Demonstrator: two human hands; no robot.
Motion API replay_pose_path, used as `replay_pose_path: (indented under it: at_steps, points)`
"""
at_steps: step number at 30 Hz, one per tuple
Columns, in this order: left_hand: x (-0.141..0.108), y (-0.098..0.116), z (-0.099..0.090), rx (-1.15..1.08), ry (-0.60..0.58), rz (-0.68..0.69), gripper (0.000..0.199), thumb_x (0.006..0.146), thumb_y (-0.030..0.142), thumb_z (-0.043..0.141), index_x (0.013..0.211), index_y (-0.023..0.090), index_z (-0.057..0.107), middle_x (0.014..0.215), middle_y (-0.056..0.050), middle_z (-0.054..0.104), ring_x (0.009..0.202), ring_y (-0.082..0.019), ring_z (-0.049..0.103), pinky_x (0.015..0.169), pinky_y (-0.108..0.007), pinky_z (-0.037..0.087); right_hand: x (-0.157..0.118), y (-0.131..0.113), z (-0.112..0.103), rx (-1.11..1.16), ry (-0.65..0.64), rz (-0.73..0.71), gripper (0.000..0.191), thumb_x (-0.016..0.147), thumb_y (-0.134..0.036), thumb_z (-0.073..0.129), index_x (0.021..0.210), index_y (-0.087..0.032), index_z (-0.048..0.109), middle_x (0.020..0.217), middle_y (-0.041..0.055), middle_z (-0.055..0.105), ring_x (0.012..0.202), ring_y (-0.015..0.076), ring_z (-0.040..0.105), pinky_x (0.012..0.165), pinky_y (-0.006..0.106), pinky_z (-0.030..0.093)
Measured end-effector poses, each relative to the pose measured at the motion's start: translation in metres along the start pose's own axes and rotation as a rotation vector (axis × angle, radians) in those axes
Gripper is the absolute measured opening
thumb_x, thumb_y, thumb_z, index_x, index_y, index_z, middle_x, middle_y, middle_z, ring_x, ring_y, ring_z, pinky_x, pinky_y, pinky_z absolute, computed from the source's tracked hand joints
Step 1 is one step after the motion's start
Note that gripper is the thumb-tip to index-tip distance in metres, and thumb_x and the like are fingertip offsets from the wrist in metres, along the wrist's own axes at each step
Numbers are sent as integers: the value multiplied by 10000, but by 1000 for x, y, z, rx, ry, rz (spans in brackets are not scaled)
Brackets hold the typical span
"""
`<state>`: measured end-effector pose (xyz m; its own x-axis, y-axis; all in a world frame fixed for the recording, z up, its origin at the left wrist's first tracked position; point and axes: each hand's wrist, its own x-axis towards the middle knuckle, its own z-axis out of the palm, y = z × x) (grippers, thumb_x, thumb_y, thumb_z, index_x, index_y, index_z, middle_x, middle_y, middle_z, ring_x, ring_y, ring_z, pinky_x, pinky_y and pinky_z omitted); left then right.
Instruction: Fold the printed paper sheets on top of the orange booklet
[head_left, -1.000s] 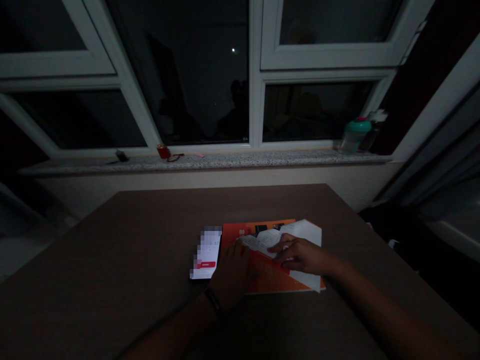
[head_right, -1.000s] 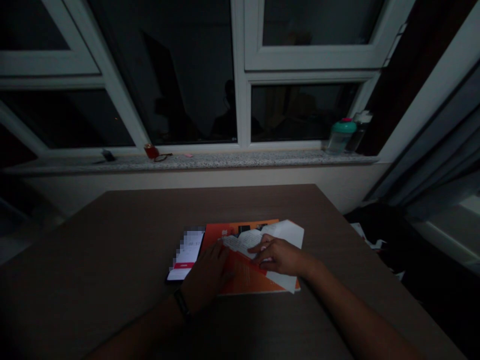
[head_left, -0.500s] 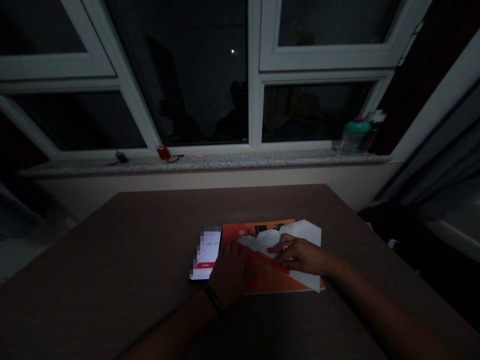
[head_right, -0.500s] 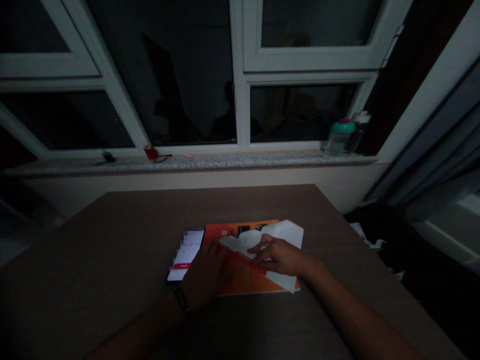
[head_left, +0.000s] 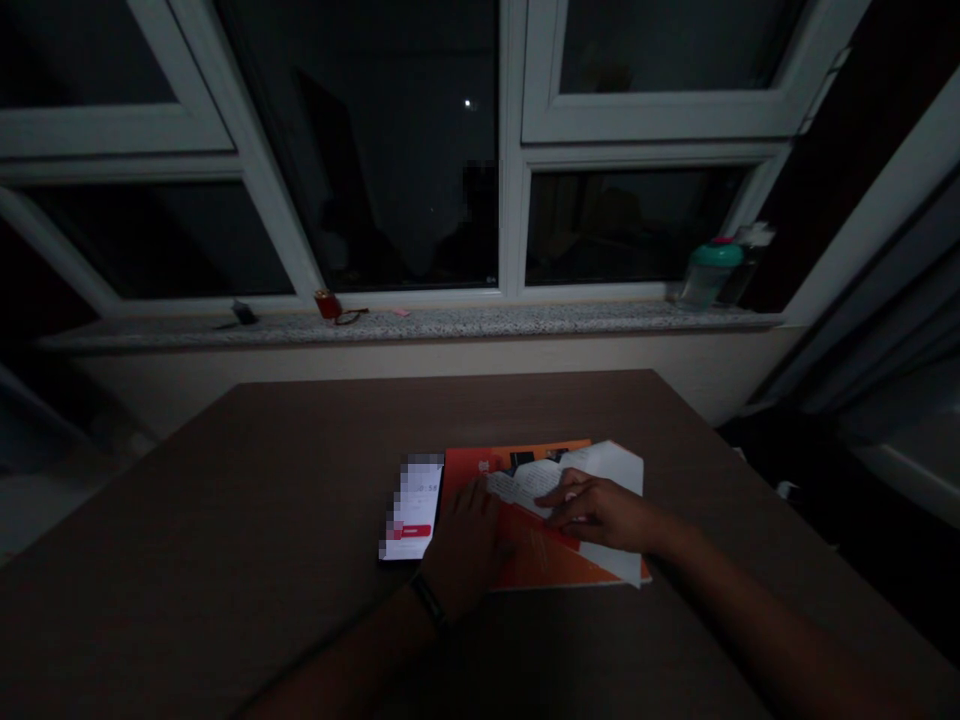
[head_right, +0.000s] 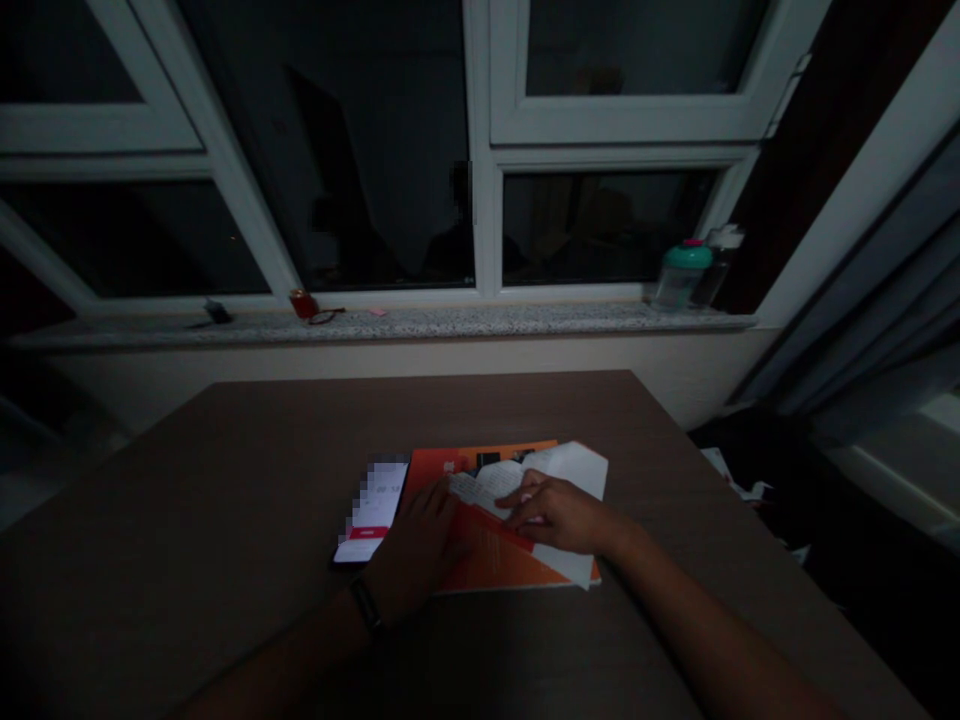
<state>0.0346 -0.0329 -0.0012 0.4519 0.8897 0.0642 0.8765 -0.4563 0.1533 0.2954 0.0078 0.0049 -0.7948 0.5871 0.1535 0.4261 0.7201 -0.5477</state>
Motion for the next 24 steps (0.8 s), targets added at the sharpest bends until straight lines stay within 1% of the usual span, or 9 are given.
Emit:
replay_pose_path:
  at_steps: [3,5,9,13,18,22,24]
  points:
    - [2,-1,0,-51,-15,8,537,912,369,593,1351,97,446,1488,-187,383,1393,-314,324,1128,-476,298,1,0,1,-9,17,-2,235,891,-200,609,1075,-270,737,1254,41,662,1062,215,552,880,356,474]
    - [3,-2,1,-64,-29,15,597,905,370,605,1388,86,400,1506,-194,352,1408,-313,299,1136,-474,295,1,0,2,-12,23,-3,226,889,-199,611,1060,-265,742,1245,48,666,1057,215,558,875,350,475]
    - [5,-5,3,-57,-39,29,587,913,408,588,1381,95,420,1511,-190,346,1409,-320,299,1138,-480,296,1,0,3,-12,27,-9,225,897,-204,598,1059,-264,742,1216,54,680,1070,214,562,884,350,473]
    - [7,-8,5,-52,-25,37,642,929,463,550,1430,103,371,1513,-183,344,1396,-326,315,1125,-489,308,2,-2,2,-8,33,-8,222,892,-198,599,1047,-263,744,1204,50,684,1075,215,562,901,359,469]
    - [8,-10,5,-11,-22,44,604,942,500,507,1411,130,418,1492,-164,381,1352,-330,361,1086,-496,343,1,-1,3,-9,45,3,220,891,-193,602,1043,-263,744,1212,43,681,1069,210,564,892,348,469]
    - [6,-8,3,29,20,19,582,929,497,532,1402,168,447,1465,-159,406,1314,-343,383,1051,-498,359,1,0,4,-15,38,2,217,892,-201,605,1052,-260,740,1216,43,680,1057,209,562,882,347,470]
    - [4,-7,1,48,34,-14,577,915,492,557,1404,202,455,1419,-161,449,1283,-349,409,1032,-502,364,2,0,3,-14,32,0,212,894,-203,607,1051,-258,739,1216,39,680,1055,206,560,880,347,470]
